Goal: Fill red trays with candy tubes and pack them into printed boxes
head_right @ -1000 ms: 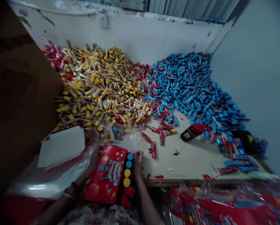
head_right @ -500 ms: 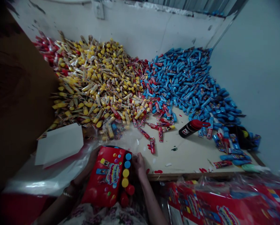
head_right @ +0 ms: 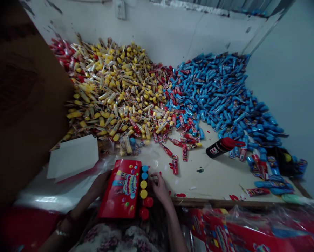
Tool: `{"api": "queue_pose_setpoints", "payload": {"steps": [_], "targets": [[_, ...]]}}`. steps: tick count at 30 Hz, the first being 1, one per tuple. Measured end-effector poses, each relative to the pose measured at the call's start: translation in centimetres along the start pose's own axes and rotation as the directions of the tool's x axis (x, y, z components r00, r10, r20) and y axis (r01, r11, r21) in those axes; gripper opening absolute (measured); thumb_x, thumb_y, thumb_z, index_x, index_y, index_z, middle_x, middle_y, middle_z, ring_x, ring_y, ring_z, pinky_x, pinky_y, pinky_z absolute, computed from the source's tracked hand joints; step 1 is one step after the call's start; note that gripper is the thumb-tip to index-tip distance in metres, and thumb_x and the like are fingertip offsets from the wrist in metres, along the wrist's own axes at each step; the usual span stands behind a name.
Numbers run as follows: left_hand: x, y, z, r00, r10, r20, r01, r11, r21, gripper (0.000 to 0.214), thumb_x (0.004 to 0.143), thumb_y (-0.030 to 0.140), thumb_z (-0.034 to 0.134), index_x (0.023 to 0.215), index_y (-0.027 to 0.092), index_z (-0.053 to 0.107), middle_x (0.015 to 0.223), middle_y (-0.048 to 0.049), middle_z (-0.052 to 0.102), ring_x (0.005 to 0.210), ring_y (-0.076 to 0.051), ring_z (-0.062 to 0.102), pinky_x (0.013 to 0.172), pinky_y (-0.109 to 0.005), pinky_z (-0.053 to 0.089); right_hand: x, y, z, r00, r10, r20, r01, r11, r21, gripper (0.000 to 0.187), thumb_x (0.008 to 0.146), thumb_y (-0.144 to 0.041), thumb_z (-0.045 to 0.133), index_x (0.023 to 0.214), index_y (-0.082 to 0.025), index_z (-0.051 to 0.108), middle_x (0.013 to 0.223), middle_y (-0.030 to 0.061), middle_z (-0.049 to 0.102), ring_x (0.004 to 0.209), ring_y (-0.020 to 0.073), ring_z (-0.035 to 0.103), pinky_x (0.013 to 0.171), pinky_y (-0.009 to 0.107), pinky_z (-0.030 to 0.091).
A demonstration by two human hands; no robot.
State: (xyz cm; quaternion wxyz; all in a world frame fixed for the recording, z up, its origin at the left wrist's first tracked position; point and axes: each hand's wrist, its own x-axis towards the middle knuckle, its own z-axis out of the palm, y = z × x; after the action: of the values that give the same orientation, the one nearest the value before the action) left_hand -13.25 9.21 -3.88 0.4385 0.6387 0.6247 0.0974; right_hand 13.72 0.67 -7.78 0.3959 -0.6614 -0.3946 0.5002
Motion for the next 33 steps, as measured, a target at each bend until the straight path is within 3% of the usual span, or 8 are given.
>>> {"api": "queue_pose_setpoints", "payload": {"steps": [5,10,13,17,23,26,29,33], "targets": [[2.7,0.3,-0.1,0.990,0.047,-0.131,-0.074,0.976,-0.207,0.026,0.068,0.039,0.054,0.077,0.017,0.065,0.080,-0.0080,0.070,0.075,-0.023,0.061,0.066,-0.029,0.043,2.5,-2.4,-1.3,0.974,-0.091,-0.210,0.056,0.984,-0.168,0.037,0.072,-0.053,0.063,0.090,-0.020,0.059,0.056,-0.0053,0.051,0.054,0.0147,0.049,0.050,0.024,0.036],[4.7,0.7,0.7,0.977,0.048,-0.210,-0.117,0.936,-0.331,0.025,0.063,0.042,0.056,0.061,0.017,0.057,0.061,-0.0018,0.061,0.063,-0.018,0.054,0.058,-0.027,0.040,4.5,-4.7,-0.9,0.973,-0.203,-0.113,0.188,0.974,-0.128,0.032,0.068,-0.049,0.066,0.062,-0.018,0.057,0.056,-0.0016,0.054,0.055,0.0137,0.048,0.049,0.023,0.037],[3.9,0.5,1.3,0.946,0.015,-0.324,-0.154,0.900,-0.409,0.027,0.066,0.045,0.054,0.065,0.018,0.054,0.063,-0.0002,0.057,0.066,-0.017,0.052,0.061,-0.027,0.042,4.1,-5.5,-0.1,0.950,-0.255,-0.181,0.256,0.967,-0.020,0.029,0.074,-0.047,0.062,0.069,-0.019,0.058,0.060,-0.0020,0.055,0.055,0.0131,0.049,0.048,0.022,0.039],[1.5,0.2,2.3,0.894,-0.040,-0.446,-0.210,0.842,-0.497,0.032,0.073,0.051,0.052,0.074,0.019,0.050,0.086,-0.0041,0.061,0.082,-0.017,0.056,0.074,-0.028,0.046,2.2,-5.6,0.7,0.925,-0.311,-0.217,0.325,0.945,0.033,0.026,0.082,-0.044,0.059,0.077,-0.018,0.062,0.068,0.0004,0.061,0.063,0.0144,0.056,0.056,0.023,0.047],[-0.1,1.0,2.4,0.924,-0.123,-0.362,-0.222,0.597,-0.771,0.049,0.065,0.056,0.069,0.090,0.020,0.048,0.100,-0.0045,0.062,0.089,-0.018,0.060,0.078,-0.030,0.049,0.6,-5.5,1.1,0.841,-0.491,-0.226,0.478,0.871,-0.115,0.021,0.087,-0.034,0.057,0.086,-0.019,0.071,0.080,0.0039,0.066,0.074,0.0159,0.061,0.066,0.027,0.050],[0.8,1.8,0.7,0.971,-0.103,-0.215,-0.102,0.638,-0.763,0.055,0.066,0.056,0.068,0.103,0.019,0.052,0.098,-0.0048,0.064,0.084,-0.018,0.062,0.072,-0.030,0.049,0.5,-5.8,1.2,0.821,-0.524,-0.229,0.503,0.852,-0.145,0.019,0.088,-0.032,0.057,0.088,-0.019,0.072,0.081,0.0041,0.067,0.074,0.0160,0.062,0.068,0.027,0.052],[1.9,2.4,-1.2,0.990,0.017,-0.139,-0.106,0.745,-0.658,0.043,0.061,0.050,0.071,0.086,0.016,0.062,0.082,-0.0040,0.066,0.078,-0.019,0.060,0.072,-0.030,0.047,0.3,-6.1,1.2,0.815,-0.538,-0.214,0.515,0.842,-0.157,0.019,0.088,-0.031,0.056,0.089,-0.020,0.072,0.082,0.0041,0.069,0.075,0.0163,0.064,0.070,0.028,0.053],[1.9,2.4,-1.8,0.942,0.083,-0.325,-0.258,0.799,-0.543,0.026,0.057,0.040,0.072,0.066,0.018,0.060,0.069,-0.0007,0.062,0.072,-0.017,0.057,0.072,-0.029,0.045,-0.6,-6.2,0.9,0.779,-0.593,-0.206,0.563,0.805,-0.190,0.018,0.088,-0.027,0.056,0.092,-0.023,0.073,0.083,0.0037,0.070,0.077,0.0162,0.065,0.070,0.028,0.055]]}}
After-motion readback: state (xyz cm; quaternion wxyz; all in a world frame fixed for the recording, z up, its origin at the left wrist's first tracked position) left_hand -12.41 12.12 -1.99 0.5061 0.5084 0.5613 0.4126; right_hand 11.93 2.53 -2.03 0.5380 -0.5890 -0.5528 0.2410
